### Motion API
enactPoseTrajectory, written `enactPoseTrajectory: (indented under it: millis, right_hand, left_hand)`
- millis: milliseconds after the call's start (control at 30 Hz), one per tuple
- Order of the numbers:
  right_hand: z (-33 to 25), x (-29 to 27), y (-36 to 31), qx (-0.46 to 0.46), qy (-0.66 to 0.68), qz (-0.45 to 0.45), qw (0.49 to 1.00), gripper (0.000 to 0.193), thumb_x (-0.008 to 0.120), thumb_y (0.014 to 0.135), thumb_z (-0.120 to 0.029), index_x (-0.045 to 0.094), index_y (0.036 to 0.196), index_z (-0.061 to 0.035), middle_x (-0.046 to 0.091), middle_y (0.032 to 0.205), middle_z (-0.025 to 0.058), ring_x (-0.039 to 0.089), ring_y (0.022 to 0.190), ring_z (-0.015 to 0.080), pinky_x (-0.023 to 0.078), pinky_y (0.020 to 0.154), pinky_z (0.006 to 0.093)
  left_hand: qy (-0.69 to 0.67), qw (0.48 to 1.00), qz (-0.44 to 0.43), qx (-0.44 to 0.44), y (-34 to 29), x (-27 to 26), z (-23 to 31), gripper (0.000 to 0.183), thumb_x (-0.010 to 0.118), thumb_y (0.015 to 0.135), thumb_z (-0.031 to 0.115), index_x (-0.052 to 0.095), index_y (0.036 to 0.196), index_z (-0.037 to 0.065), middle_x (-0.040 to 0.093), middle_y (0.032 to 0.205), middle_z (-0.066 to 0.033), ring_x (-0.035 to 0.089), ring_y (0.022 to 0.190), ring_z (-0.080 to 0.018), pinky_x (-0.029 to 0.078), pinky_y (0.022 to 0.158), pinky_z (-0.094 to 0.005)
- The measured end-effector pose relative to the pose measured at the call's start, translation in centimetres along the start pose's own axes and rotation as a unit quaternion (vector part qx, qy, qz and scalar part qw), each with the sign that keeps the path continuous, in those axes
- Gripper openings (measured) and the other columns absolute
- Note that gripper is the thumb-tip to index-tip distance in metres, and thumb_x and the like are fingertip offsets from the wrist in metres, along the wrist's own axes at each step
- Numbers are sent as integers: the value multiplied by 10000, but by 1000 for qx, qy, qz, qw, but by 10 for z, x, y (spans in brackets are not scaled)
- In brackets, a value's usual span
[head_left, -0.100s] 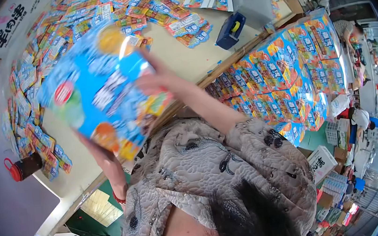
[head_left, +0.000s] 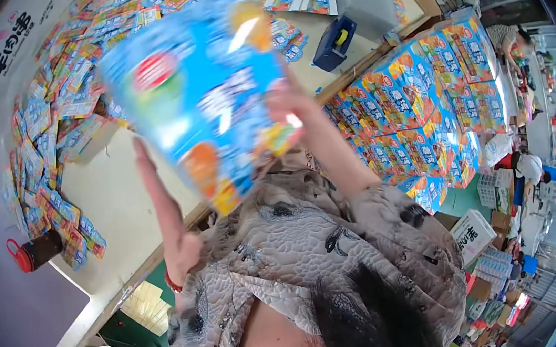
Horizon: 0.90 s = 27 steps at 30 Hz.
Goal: Packing individual product pouches into cardboard display boxes on a factory assembly line.
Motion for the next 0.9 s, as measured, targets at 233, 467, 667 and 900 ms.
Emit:
enactPoseTrajectory:
  millis: [233,467,667,900]
  right_hand:
    - [-114,-252,-174,-286,-14,305,908,487,575,853,-243,469,1284,-43,607,1083,92,617,900,253,514,782,377]
    - [-133,-302,-418,-343,-132,541,757,584,441,939,-406,381,1390,-40,476,1351,143,499,1200,290,419,998,457]
    - [24,-348,-570,-322,-5,609,725,650,481,928,-466,363,1418,-55,464,1382,92,446,1261,262,334,1060,423]
    - [73,-363,-581,-237,31,610,756,655,516,903,-469,404,1397,-53,480,1383,101,460,1254,278,367,1034,454]
  left_hand:
    - [84,986,-90,113,18,34,13,620,559,889,161,325,1448,31,296,1508,-171,257,1403,-317,183,1141,-423]
    - [116,983,-141,2,11,36,-41,418,588,883,51,547,1299,40,496,1361,-151,452,1278,-291,344,1053,-372]
    - [118,983,-142,10,24,35,-51,391,575,888,18,567,1278,40,552,1300,-127,501,1230,-264,380,1019,-345]
    - [106,981,-161,26,33,47,-53,379,577,885,-1,571,1263,27,567,1284,-115,508,1224,-249,379,1018,-336]
Point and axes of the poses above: each hand's wrist, its own y-axis towards the middle knuckle, its own x-axis out of the palm, z = x × y, the point moved 10 cm from there along y, towards the middle knuckle
